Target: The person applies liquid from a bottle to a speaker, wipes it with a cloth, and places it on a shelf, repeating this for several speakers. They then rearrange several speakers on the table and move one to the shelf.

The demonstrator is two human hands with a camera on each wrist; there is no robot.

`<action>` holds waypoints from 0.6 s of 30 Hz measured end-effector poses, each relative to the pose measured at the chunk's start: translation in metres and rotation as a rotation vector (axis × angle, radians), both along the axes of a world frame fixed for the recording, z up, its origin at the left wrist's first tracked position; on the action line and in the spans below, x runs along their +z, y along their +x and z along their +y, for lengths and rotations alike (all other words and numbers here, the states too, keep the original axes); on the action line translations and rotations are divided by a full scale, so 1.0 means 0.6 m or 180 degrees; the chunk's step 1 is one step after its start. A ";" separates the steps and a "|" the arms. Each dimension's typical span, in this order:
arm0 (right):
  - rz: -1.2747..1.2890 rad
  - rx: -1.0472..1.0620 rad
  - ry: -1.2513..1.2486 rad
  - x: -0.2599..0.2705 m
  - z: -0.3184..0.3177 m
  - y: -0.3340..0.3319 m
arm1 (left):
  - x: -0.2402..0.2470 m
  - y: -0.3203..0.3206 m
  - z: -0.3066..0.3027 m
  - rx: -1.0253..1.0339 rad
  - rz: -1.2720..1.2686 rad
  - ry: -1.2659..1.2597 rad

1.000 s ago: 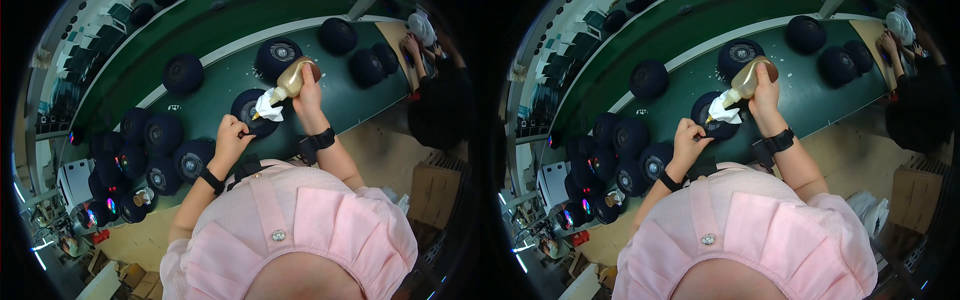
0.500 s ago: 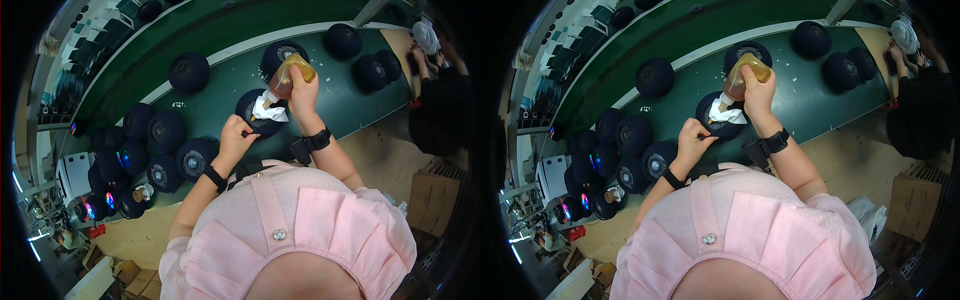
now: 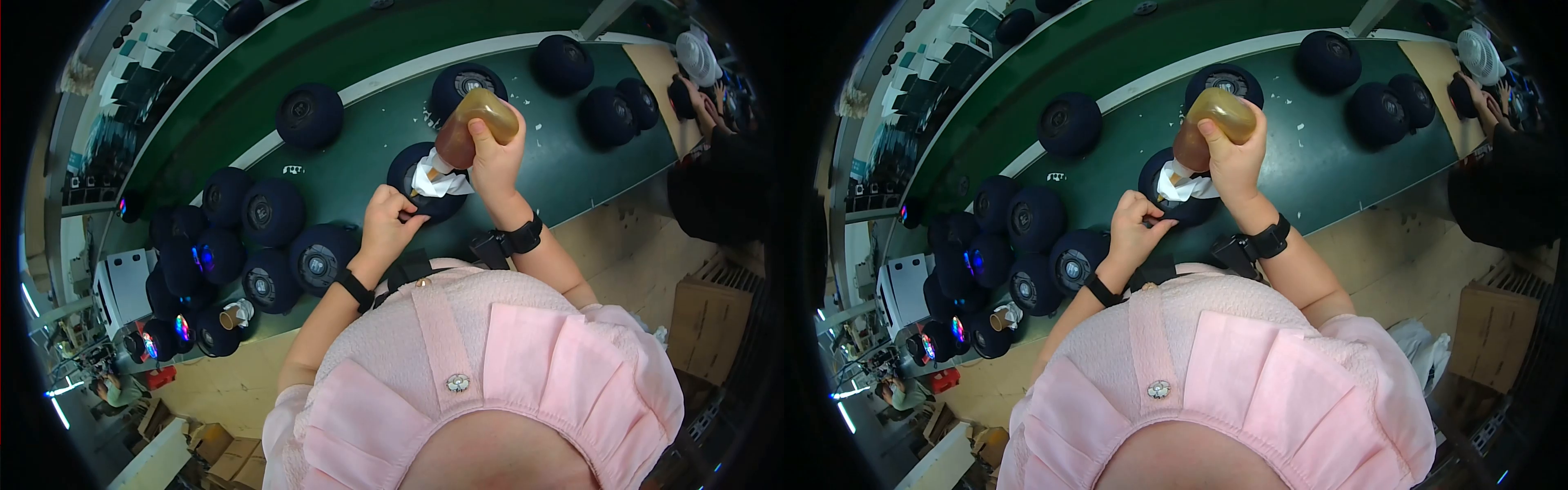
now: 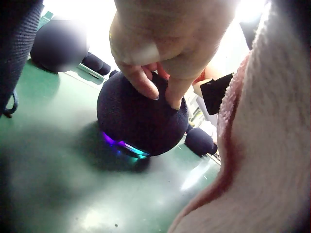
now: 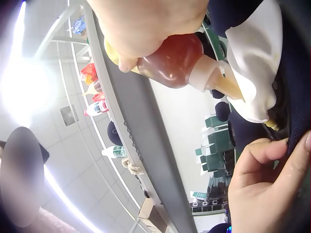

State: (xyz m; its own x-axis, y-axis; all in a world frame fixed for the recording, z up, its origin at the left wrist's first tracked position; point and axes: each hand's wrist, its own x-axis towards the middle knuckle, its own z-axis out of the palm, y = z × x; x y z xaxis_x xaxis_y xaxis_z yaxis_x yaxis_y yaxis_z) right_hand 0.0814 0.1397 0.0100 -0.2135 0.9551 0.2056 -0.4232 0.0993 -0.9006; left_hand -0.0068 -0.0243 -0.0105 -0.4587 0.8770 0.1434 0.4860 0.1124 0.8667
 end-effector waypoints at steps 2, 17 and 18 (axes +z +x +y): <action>-0.0104 -0.0058 -0.0001 -0.005 0.007 0.005 | -0.005 -0.002 -0.002 -0.0004 0.0026 -0.0065; 0.1097 0.0167 -0.3021 -0.021 0.054 0.049 | 0.036 0.005 0.003 -0.0134 0.0754 0.0217; 0.1061 0.0143 -0.3144 -0.017 0.054 0.051 | 0.041 0.001 0.009 -0.0142 0.0758 0.0222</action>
State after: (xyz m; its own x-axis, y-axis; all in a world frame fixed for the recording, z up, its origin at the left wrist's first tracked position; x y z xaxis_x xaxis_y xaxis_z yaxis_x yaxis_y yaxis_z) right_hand 0.1123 0.1720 -0.0004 -0.3288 0.7229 -0.6077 -0.6505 -0.6399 -0.4092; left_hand -0.0063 -0.0188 0.0144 -0.3657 0.8798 0.3038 0.6805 0.0301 0.7321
